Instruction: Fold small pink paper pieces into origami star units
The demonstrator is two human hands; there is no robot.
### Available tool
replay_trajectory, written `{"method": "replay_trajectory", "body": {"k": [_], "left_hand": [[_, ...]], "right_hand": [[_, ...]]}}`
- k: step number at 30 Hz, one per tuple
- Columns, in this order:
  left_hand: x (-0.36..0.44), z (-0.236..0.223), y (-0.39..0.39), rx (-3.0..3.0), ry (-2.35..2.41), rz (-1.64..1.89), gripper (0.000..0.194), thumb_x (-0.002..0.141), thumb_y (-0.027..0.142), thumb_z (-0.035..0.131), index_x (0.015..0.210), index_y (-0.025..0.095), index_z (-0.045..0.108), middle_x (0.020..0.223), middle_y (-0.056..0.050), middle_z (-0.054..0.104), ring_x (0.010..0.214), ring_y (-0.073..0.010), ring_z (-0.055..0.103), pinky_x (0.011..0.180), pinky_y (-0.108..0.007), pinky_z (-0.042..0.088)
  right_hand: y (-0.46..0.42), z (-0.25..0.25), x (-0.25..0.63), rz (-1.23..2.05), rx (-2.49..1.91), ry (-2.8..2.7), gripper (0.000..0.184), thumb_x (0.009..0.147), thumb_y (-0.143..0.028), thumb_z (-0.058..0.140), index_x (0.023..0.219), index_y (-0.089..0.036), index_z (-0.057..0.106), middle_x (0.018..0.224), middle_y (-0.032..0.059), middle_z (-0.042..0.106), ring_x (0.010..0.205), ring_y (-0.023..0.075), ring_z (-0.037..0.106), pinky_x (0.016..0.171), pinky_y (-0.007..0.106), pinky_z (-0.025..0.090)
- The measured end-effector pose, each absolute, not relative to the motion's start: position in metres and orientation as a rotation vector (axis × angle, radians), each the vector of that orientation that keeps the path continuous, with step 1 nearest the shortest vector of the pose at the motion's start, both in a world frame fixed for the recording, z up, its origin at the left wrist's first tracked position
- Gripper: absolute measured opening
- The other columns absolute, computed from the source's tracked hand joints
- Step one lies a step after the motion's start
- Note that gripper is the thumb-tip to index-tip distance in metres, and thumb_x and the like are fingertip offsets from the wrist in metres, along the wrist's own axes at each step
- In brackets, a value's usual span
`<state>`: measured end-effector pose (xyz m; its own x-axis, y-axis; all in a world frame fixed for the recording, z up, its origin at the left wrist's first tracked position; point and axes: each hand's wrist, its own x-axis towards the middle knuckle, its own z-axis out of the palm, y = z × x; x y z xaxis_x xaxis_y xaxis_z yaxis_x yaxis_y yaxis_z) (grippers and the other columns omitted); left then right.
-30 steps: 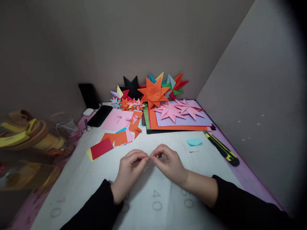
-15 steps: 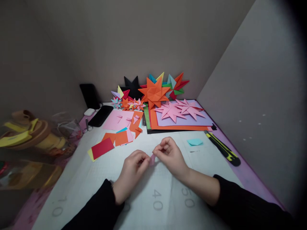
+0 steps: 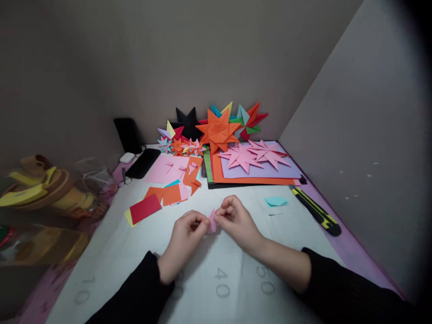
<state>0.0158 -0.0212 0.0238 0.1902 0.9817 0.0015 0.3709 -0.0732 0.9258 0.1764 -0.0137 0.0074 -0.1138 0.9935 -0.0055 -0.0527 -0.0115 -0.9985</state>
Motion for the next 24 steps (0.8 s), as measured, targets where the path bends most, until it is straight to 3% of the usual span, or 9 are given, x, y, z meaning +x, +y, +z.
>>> {"method": "replay_trajectory", "body": {"k": [11, 24], "left_hand": [[0.0162, 0.0218, -0.0214, 1.66, 1.275, 0.849, 0.019, 0.081, 0.026, 0.055, 0.069, 0.016, 0.064, 0.073, -0.004, 0.064, 0.067, -0.014, 0.059, 0.062, -0.024, 0.045], [0.0141, 0.0185, -0.0225, 1.538, 1.263, 0.808, 0.016, 0.079, 0.028, 0.059, 0.071, 0.015, 0.063, 0.071, -0.003, 0.064, 0.065, -0.014, 0.057, 0.061, -0.024, 0.044]], "right_hand": [[-0.0152, 0.009, 0.175, 1.315, -1.157, -1.376, 0.023, 0.074, -0.015, 0.057, 0.087, -0.023, 0.039, 0.068, -0.0068, 0.051, 0.058, 0.0097, 0.049, 0.056, 0.023, 0.04], [-0.0174, 0.0057, 0.1765, 1.434, -1.127, -1.52, 0.026, 0.075, -0.009, 0.053, 0.089, -0.023, 0.037, 0.064, -0.0075, 0.056, 0.057, 0.0101, 0.053, 0.057, 0.023, 0.04]]}}
